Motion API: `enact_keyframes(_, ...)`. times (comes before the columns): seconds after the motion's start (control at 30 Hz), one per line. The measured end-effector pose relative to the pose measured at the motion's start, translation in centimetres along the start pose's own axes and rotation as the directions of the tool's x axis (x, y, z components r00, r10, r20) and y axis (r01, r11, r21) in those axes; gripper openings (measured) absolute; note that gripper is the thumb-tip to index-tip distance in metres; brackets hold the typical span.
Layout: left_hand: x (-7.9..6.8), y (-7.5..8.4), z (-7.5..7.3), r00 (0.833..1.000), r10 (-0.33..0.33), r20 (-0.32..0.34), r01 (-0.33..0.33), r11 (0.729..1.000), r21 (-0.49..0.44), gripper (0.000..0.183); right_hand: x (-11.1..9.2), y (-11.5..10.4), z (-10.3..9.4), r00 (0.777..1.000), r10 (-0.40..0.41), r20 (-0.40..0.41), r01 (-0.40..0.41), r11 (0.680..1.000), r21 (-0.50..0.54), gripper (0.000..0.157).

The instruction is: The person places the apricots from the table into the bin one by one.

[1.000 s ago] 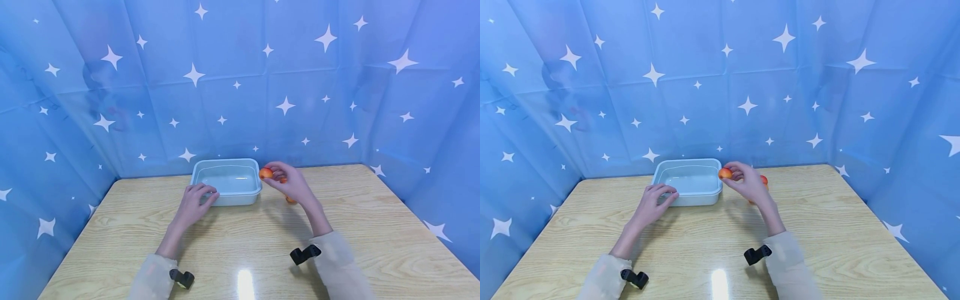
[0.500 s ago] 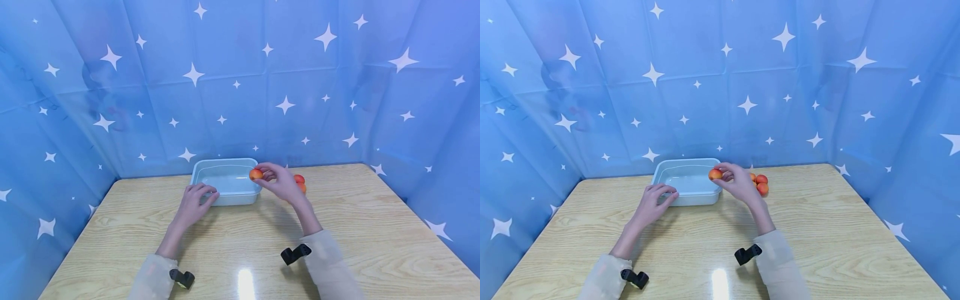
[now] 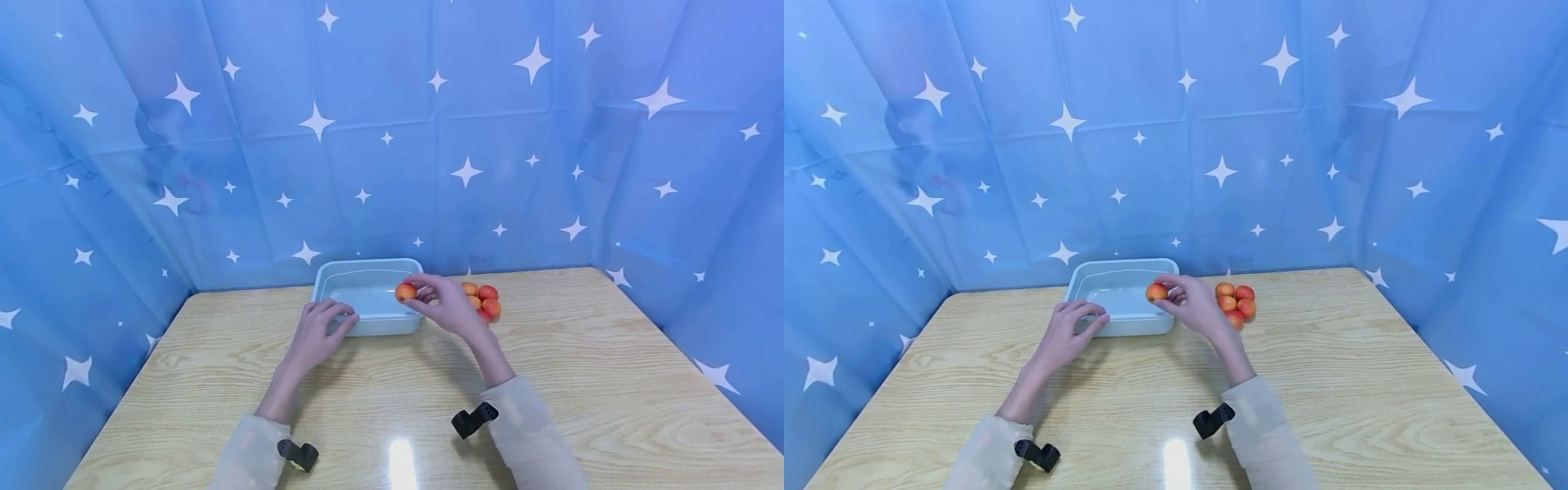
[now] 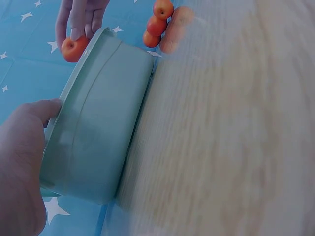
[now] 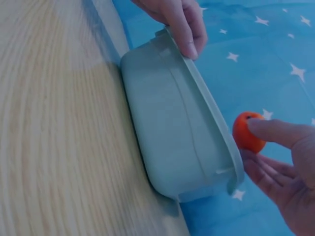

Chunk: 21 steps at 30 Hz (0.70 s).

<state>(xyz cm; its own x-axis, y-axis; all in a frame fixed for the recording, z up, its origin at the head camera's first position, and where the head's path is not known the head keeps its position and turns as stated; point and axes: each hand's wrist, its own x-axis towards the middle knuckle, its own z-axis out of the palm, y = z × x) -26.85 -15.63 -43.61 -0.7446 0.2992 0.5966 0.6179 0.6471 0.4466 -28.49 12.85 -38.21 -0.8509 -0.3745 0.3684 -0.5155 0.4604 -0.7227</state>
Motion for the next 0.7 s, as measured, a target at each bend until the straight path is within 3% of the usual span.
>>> enact_keyframes(0.7,0.02,0.13,-0.03,1.0,-0.021,0.011,0.021,1.0,0.004,0.018,-0.05,0.46,0.62,0.998,-0.061,0.01,0.061,0.998,0.025,0.042)
